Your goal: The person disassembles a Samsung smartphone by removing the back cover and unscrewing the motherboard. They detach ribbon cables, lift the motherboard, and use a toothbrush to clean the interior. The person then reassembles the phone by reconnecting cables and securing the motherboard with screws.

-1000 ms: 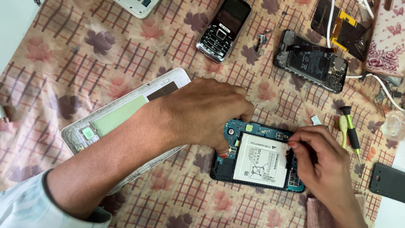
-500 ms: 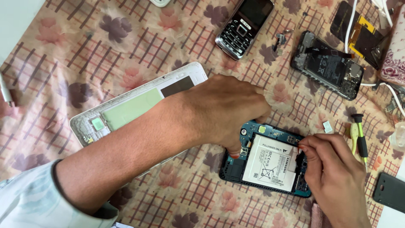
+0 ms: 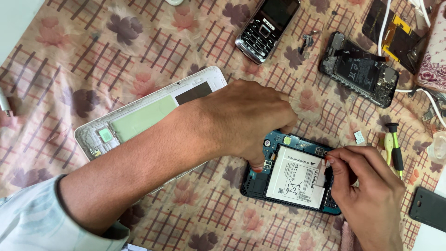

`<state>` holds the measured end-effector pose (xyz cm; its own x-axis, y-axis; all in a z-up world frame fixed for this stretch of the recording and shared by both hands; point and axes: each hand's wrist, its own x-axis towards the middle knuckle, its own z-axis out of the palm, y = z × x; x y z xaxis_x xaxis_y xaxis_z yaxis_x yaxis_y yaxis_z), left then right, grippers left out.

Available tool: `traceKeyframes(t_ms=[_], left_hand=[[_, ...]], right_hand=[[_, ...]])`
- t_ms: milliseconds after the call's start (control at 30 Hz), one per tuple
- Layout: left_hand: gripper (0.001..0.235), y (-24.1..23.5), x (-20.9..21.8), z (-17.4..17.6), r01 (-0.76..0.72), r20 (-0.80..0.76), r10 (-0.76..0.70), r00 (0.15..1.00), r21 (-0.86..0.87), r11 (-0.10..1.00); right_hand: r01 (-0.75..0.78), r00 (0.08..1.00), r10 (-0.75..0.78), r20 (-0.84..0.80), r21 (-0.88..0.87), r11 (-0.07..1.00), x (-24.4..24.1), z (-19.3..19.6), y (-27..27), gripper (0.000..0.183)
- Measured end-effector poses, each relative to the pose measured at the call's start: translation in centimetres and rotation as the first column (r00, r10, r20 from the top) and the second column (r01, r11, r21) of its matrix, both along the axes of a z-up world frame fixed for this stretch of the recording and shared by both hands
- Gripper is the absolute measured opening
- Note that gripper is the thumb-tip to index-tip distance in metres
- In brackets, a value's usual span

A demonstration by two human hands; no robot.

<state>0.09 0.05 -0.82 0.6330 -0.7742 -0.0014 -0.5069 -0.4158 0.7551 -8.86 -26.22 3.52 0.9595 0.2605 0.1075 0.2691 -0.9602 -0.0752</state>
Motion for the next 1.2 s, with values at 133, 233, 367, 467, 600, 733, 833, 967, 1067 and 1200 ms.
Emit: traceKeyframes(t_ms=[133, 233, 367, 467, 600, 733, 833, 967, 1067, 1200], left_hand=[[0.078, 0.0, 0.0, 0.0, -0.003, 0.004, 0.003, 1.000, 0.000, 1.000], [0.080, 0.0, 0.0, 0.0, -0.003, 0.003, 0.003, 1.000, -0.010, 1.000], [0.078, 0.0, 0.0, 0.2, 0.010, -0.017, -0.010, 1.000, 0.027, 1.000], [0.077, 0.0, 0.0, 0.4, 0.016, -0.031, -0.014, 0.999, 0.051, 0.999], [0.080, 0.1, 0.1, 0.5, 0.014, -0.035, -0.013, 0.999, 0.051, 0.999], [0.081, 0.0, 0.1, 0.5, 0.017, -0.045, -0.015, 0.999, 0.064, 0.998], [0.081, 0.0, 0.0, 0.4, 0.008, -0.035, -0.006, 0.999, 0.058, 0.998], [0.077, 0.1, 0.0, 0.3, 0.004, -0.024, -0.003, 1.000, 0.040, 0.999], [0.080, 0.1, -0.1, 0.1, -0.011, 0.009, 0.011, 1.000, -0.003, 1.000], [0.078, 0.0, -0.1, -0.3, -0.014, 0.017, 0.014, 1.000, -0.018, 1.000]], right_hand=[[0.021, 0.999, -0.022, 0.030, 0.016, 1.000, -0.1, -0.4, 0.0, 0.011], [0.040, 0.999, -0.040, 0.035, 0.016, 0.999, -0.1, -0.7, -0.3, 0.011], [0.036, 0.998, -0.036, 0.044, 0.016, 0.999, 0.0, -1.0, -0.8, 0.011], [-0.037, 0.998, 0.036, 0.042, 0.018, 0.999, 0.2, -0.9, -1.2, 0.011], [-0.057, 0.998, 0.058, -0.012, 0.071, 0.996, 0.4, -0.6, -1.5, 0.013], [-0.012, 0.999, 0.016, -0.041, 0.091, 0.996, 0.5, -0.6, -1.4, 0.013], [0.036, 0.996, -0.029, -0.084, 0.083, 0.996, 0.5, -0.4, -1.2, 0.012], [0.030, 0.992, -0.023, -0.125, 0.053, 0.998, 0.8, 0.2, -0.7, 0.012], [-0.036, 0.997, 0.030, -0.069, -0.090, 0.995, 0.5, 0.6, 0.0, 0.012], [0.010, 1.000, -0.014, -0.015, -0.237, 0.971, -0.7, 0.6, 0.7, 0.018]])
